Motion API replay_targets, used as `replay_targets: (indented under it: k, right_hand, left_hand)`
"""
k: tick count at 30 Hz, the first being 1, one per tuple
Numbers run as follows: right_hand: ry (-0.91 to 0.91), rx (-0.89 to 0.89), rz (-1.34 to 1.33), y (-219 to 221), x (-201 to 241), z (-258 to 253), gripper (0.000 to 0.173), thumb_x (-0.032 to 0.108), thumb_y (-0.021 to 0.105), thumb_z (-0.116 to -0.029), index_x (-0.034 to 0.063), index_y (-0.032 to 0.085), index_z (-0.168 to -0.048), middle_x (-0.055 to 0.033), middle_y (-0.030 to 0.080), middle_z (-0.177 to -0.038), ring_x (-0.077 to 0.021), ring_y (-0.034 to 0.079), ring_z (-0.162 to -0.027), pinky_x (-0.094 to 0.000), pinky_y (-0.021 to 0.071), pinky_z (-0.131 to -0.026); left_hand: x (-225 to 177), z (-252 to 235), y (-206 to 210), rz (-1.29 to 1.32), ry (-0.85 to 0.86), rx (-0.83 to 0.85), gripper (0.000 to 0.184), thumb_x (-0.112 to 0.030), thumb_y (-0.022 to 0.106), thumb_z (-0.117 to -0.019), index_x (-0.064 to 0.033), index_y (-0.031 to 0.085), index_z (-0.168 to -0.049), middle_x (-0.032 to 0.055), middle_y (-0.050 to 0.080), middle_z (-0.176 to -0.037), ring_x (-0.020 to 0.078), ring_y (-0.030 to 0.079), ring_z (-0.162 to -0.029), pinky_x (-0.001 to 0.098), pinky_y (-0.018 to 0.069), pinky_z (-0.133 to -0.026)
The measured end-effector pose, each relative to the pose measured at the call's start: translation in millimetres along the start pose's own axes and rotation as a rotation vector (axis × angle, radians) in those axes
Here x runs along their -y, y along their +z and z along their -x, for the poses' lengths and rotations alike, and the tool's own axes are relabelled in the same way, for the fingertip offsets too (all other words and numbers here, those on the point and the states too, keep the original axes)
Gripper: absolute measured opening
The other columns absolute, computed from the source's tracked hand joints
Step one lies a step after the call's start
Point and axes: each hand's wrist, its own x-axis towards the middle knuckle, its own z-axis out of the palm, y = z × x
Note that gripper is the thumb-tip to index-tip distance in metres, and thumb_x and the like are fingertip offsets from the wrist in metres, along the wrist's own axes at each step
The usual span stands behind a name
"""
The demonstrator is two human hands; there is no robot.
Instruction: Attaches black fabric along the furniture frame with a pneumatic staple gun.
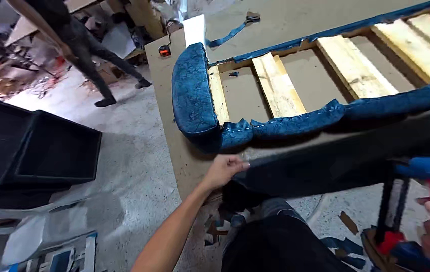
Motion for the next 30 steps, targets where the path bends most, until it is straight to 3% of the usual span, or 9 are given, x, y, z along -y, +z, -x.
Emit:
replay_targets:
  k: [2, 5, 7, 11, 14, 17, 21, 25, 30]
  right_hand:
    - [0.029, 0.001, 0.013, 16, -22, 23, 0.032, 0.035, 0.060, -0.1037, 0.0054, 0.062, -0.115, 0.0020, 0.063, -0.065, -0.0158, 0.063, -0.052, -0.0393, 0.0602, -0.053]
    - [-0.018, -0.092, 0.095, 60, -22, 42, 0.042, 0.047, 0.069, -0.0965, 0.0052, 0.066, -0.105, -0.0044, 0.064, -0.065, -0.0206, 0.063, -0.050, -0.0427, 0.0590, -0.049]
    - [-0.071, -0.136, 0.151, 89, -12, 41, 0.047, 0.055, 0.069, -0.0926, 0.0089, 0.070, -0.099, -0.0051, 0.066, -0.064, -0.0211, 0.064, -0.049, -0.0422, 0.0583, -0.046]
    - [-0.114, -0.036, 0.139, 145, 2, 15, 0.043, 0.061, 0.063, -0.0925, 0.0188, 0.071, -0.097, -0.0004, 0.069, -0.067, -0.0184, 0.067, -0.051, -0.0404, 0.0600, -0.046]
    - [-0.145, 0.044, 0.163, 188, -2, -10, 0.039, 0.059, 0.059, -0.0959, 0.0218, 0.070, -0.094, 0.0064, 0.068, -0.067, -0.0103, 0.067, -0.054, -0.0356, 0.0603, -0.048]
    - [-0.306, 0.031, 0.189, 227, -15, -36, 0.034, 0.050, 0.060, -0.0993, 0.0186, 0.069, -0.092, 0.0102, 0.066, -0.068, -0.0013, 0.065, -0.057, -0.0272, 0.0575, -0.050]
    - [-0.355, 0.119, 0.088, 246, -30, -53, 0.031, 0.044, 0.062, -0.1004, 0.0141, 0.070, -0.101, 0.0083, 0.070, -0.075, -0.0001, 0.067, -0.062, -0.0241, 0.0589, -0.053]
    - [-0.458, 0.118, 0.117, 251, -29, -60, 0.035, 0.040, 0.063, -0.0995, 0.0071, 0.070, -0.109, 0.0020, 0.073, -0.085, 0.0000, 0.070, -0.075, -0.0214, 0.0605, -0.063]
    - [-0.498, 0.098, 0.221, 268, -22, -75, 0.033, 0.034, 0.065, -0.0979, 0.0040, 0.071, -0.110, 0.0008, 0.073, -0.083, 0.0012, 0.068, -0.075, -0.0176, 0.0573, -0.063]
  left_hand:
    - [-9, -5, -8, 0.019, 0.035, -0.159, 0.026, -0.032, 0.068, -0.1006, -0.0073, 0.075, -0.099, 0.0046, 0.070, -0.078, 0.0137, 0.063, -0.068, 0.0363, 0.0544, -0.065]
    - [-50, -5, -27, -0.014, 0.050, -0.163, 0.030, -0.038, 0.064, -0.1025, -0.0089, 0.073, -0.101, 0.0047, 0.066, -0.076, 0.0136, 0.060, -0.064, 0.0342, 0.0513, -0.060]
    - [-76, -1, -46, -0.240, 0.096, -0.165, 0.030, -0.039, 0.066, -0.1010, -0.0103, 0.074, -0.099, 0.0048, 0.067, -0.075, 0.0155, 0.061, -0.063, 0.0374, 0.0519, -0.059]
    - [-90, -20, -76, -0.858, 0.221, -0.273, 0.035, -0.046, 0.064, -0.1004, -0.0138, 0.076, -0.095, 0.0050, 0.073, -0.082, 0.0228, 0.071, -0.079, 0.0509, 0.0584, -0.073]
    - [-70, -22, -66, -1.099, 0.194, -0.406, 0.038, -0.044, 0.060, -0.1026, -0.0097, 0.074, -0.096, 0.0107, 0.072, -0.082, 0.0325, 0.072, -0.077, 0.0570, 0.0566, -0.065]
    - [-54, -17, -50, -1.147, 0.195, -0.611, 0.030, -0.039, 0.066, -0.0991, -0.0109, 0.073, -0.090, 0.0066, 0.069, -0.071, 0.0275, 0.068, -0.063, 0.0503, 0.0521, -0.053]
    - [-41, -13, -30, -0.967, 0.025, -0.797, 0.022, -0.042, 0.073, -0.0940, -0.0205, 0.076, -0.092, -0.0073, 0.066, -0.064, 0.0094, 0.058, -0.052, 0.0379, 0.0464, -0.051]
    - [-10, -24, -22, -0.949, -0.140, -0.811, 0.048, -0.060, 0.068, -0.0912, -0.0190, 0.073, -0.067, -0.0041, 0.060, -0.052, 0.0131, 0.055, -0.045, 0.0417, 0.0432, -0.047]
    - [-6, -37, -18, -1.051, -0.145, -0.889, 0.059, -0.055, 0.065, -0.0954, -0.0159, 0.063, -0.052, -0.0004, 0.055, -0.045, 0.0154, 0.052, -0.039, 0.0406, 0.0380, -0.042]
